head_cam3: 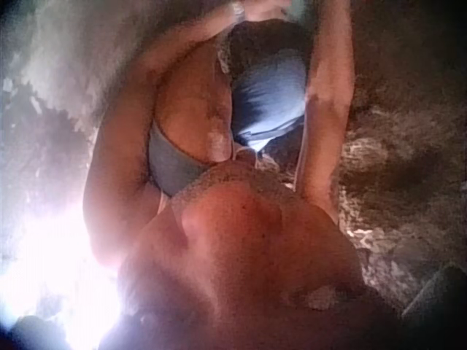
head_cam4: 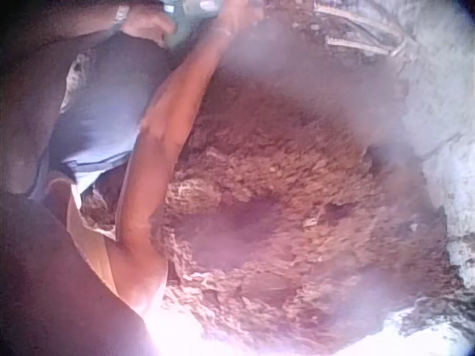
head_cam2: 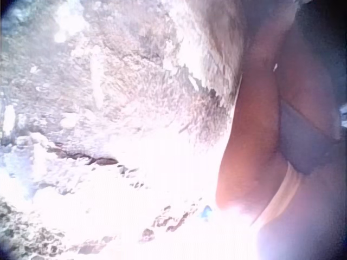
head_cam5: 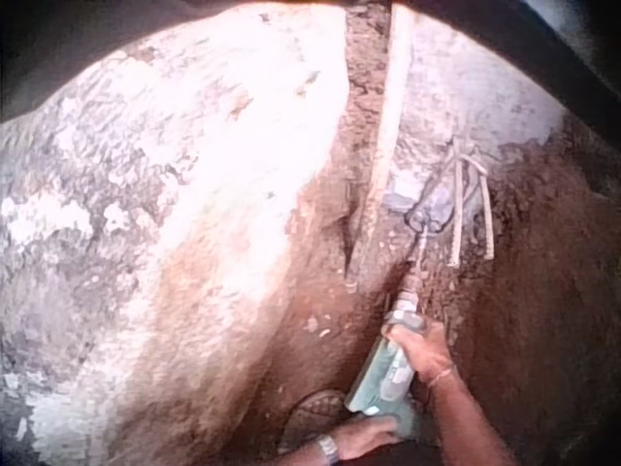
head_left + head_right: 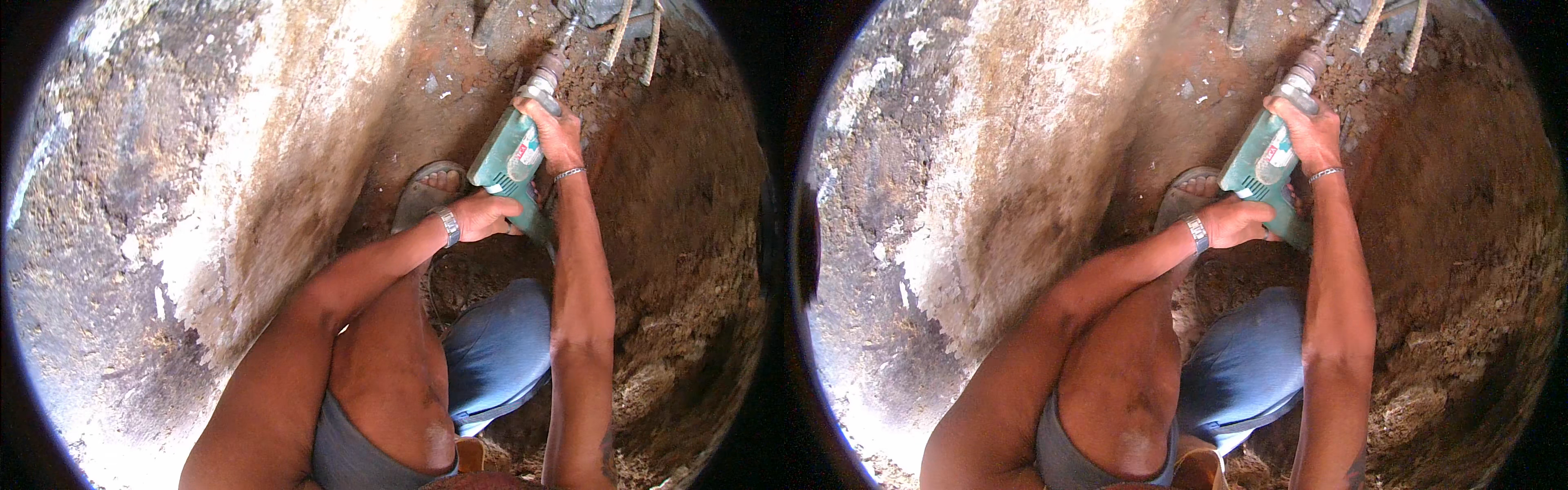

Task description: The person uses a green electric drill to bore holes into the concrete floor of a narrow trench. They repeatedly position the drill, operate it to penetrate the surface, and withdraw the bit to clear debris.

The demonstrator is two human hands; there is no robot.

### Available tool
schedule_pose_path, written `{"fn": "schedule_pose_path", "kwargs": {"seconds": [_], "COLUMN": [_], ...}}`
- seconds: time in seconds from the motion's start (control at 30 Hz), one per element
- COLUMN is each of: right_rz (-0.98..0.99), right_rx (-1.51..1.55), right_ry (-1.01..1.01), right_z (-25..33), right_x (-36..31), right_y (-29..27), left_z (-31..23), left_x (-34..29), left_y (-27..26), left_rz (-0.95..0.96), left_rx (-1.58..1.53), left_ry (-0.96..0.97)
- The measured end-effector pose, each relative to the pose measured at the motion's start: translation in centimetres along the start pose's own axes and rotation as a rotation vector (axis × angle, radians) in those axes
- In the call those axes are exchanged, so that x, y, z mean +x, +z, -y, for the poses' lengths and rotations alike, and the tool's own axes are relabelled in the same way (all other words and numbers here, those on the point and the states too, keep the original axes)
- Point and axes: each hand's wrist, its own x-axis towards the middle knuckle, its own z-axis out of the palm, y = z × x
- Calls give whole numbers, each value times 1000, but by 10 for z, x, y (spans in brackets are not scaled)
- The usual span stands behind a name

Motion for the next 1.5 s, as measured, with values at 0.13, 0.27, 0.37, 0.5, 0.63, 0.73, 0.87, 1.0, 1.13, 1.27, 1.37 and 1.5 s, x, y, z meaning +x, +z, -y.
{"fn": "schedule_pose_path", "kwargs": {"seconds": [0.13, 0.27, 0.37, 0.5, 0.63, 0.73, 0.87, 1.0, 1.13, 1.27, 1.37, 1.5], "right_rz": [12, 25, 32, 18, -17, -14, -45, -71, -55, -61, -81, -141], "right_rx": [-4, -3, 29, 56, -80, -53, -116, -298, -172, -181, -233, -510], "right_ry": [-23, -14, -13, 10, 84, 56, 83, 181, 38, 17, -19, -40], "right_z": [9, 6, 4, 5, 26, 19, 23, 14, 8, 0, 16, 12], "right_x": [-5, 2, 4, 8, 5, 9, 4, 11, 7, 11, -11, -58], "right_y": [1, -1, -1, 0, 4, 2, 2, -13, -6, -9, -8, -12], "left_z": [6, 5, 5, 2, -7, -14, -27, -35, -26, -34, -40, -47], "left_x": [7, 12, 13, 13, 13, 0, -16, -9, 13, 24, 20, 18], "left_y": [-7, -8, -8, -2, -3, -6, -14, -1, -1, 11, 14, 11], "left_rz": [16, 16, 38, -12, 34, 18, -13, -241, -411, -497, -561, -514], "left_rx": [-20, 1, -11, -49, -184, -164, -202, 280, 396, 395, 425, 432], "left_ry": [17, 23, 30, 121, 277, 332, 310, 158, 275, 296, 309, 330]}}
